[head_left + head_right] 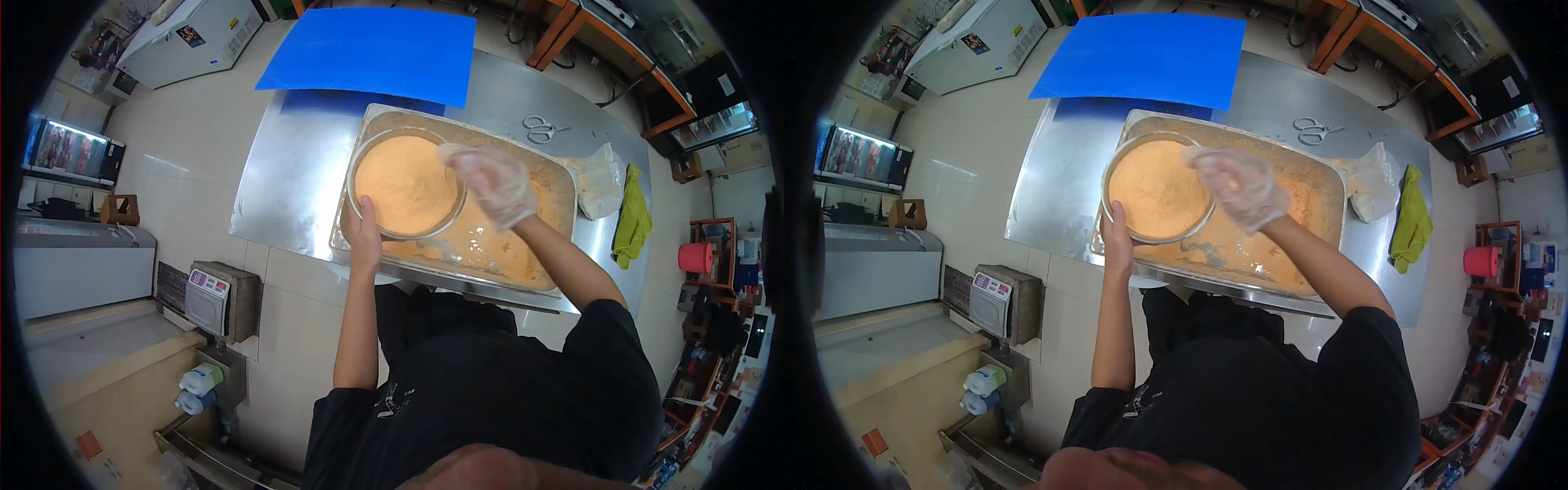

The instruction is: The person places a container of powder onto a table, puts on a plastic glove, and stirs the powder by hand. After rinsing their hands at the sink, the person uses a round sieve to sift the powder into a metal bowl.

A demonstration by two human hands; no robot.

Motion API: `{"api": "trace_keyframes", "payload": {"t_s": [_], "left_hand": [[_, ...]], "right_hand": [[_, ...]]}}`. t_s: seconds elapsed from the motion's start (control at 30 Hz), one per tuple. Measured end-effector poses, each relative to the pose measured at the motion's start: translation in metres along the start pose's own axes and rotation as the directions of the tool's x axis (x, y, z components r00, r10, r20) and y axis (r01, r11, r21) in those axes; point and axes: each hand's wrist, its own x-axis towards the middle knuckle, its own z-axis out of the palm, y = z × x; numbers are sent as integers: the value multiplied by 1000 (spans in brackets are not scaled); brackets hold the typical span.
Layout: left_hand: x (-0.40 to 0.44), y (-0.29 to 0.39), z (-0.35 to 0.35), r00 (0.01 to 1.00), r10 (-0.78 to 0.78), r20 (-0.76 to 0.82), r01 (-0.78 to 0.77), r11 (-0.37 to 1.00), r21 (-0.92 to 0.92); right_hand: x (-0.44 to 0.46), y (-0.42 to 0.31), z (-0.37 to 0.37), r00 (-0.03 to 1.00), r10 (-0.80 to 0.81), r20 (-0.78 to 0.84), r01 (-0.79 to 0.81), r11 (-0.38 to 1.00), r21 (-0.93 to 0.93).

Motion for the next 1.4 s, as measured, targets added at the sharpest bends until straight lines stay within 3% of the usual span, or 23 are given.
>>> {"api": "trace_keyframes", "payload": {"t_s": [0.07,0.1,0.17,0.27,0.37,0.5,0.63,0.83,0.97,1.03,1.13,1.23,1.33,1.4], "left_hand": [[-7,32,0,996,-94,-12,92,993,-73],[-8,44,0,991,-134,-20,131,985,-114],[4,25,-17,998,-46,-48,42,996,-77],[12,11,-32,998,34,-47,-38,995,-88],[13,1,-39,998,48,-37,-53,985,-162],[13,-12,-42,994,79,-77,-92,977,-191],[14,-18,-42,994,71,-80,-88,968,-236],[12,-18,-44,993,82,-83,-97,976,-196],[13,-18,-42,993,95,-72,-109,970,-218],[12,-20,-44,992,94,-86,-110,972,-209],[11,-14,-41,990,100,-96,-116,976,-184],[8,-10,-38,989,105,-106,-122,978,-167],[8,-13,-38,988,98,-120,-118,978,-173],[8,-16,-40,988,94,-119,-116,974,-194]], "right_hand": [[-20,32,-9,987,163,-12,-158,969,188],[-29,53,-6,986,162,43,-167,976,142],[-50,107,17,974,171,150,-179,983,44],[-59,182,84,935,-1,354,131,930,-344],[-23,156,137,858,-164,487,263,955,-141],[-8,124,198,822,-229,521,214,973,90],[-33,114,209,779,-203,593,132,978,161],[-59,109,182,718,-80,691,-65,981,182],[-72,111,135,661,133,739,-336,932,133],[-74,100,105,587,298,752,-521,851,69],[-59,70,69,291,615,733,-544,737,-402],[-124,129,103,231,597,768,-843,517,-148],[-122,143,146,420,273,866,-391,915,-99],[-112,139,171,474,166,865,-258,965,-44]]}}
